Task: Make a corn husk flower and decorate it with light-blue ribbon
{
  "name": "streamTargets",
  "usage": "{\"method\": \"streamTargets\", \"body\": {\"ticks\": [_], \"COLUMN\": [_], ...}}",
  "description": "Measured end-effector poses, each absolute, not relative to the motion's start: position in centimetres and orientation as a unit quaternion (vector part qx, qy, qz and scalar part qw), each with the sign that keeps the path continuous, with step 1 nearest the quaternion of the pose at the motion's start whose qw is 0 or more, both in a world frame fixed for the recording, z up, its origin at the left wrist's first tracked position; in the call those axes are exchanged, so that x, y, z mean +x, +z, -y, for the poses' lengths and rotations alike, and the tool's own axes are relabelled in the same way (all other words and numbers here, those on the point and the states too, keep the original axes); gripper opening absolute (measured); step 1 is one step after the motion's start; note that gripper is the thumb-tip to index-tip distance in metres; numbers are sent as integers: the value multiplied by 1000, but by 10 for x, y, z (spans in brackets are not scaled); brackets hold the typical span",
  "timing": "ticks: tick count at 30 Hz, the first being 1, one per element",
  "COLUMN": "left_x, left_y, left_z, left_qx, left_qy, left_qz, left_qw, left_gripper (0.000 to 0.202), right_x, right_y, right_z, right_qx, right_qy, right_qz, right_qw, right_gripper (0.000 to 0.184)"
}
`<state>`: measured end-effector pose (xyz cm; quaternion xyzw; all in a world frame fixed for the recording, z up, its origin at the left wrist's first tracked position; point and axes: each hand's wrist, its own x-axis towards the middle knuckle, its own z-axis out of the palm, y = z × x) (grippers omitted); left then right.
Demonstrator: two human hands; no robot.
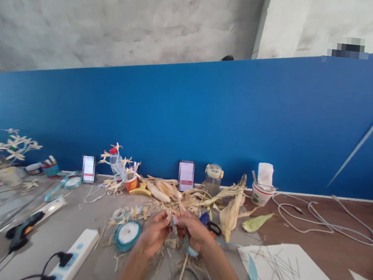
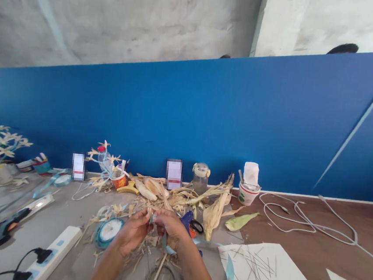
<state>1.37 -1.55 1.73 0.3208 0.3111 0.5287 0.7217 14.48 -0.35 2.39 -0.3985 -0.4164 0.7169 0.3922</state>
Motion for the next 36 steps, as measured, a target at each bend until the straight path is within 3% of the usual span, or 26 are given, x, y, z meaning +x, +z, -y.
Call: {"method": "streamTargets", "body": {"ticks": [13,27,36], "left_x": [15,15,12], "left_y": [12,17,19], "left_z": [12,13,14], "left_qx": [289,323,304], "left_qy": [546,548,542], "left_qz": [-306,-328,-295], "left_qw": [725,698,726], "left_gripper": [22,25,13], "right_x": [143,133,128], "right_y": [24,22,23], "right_z": [7,12,17], "right_qx": [-410,-532,-574], "right_qy": [636,401,356], "right_qz": [512,642,639], "right_qw": [406,379,368], "right_gripper": [2,11,9]}}
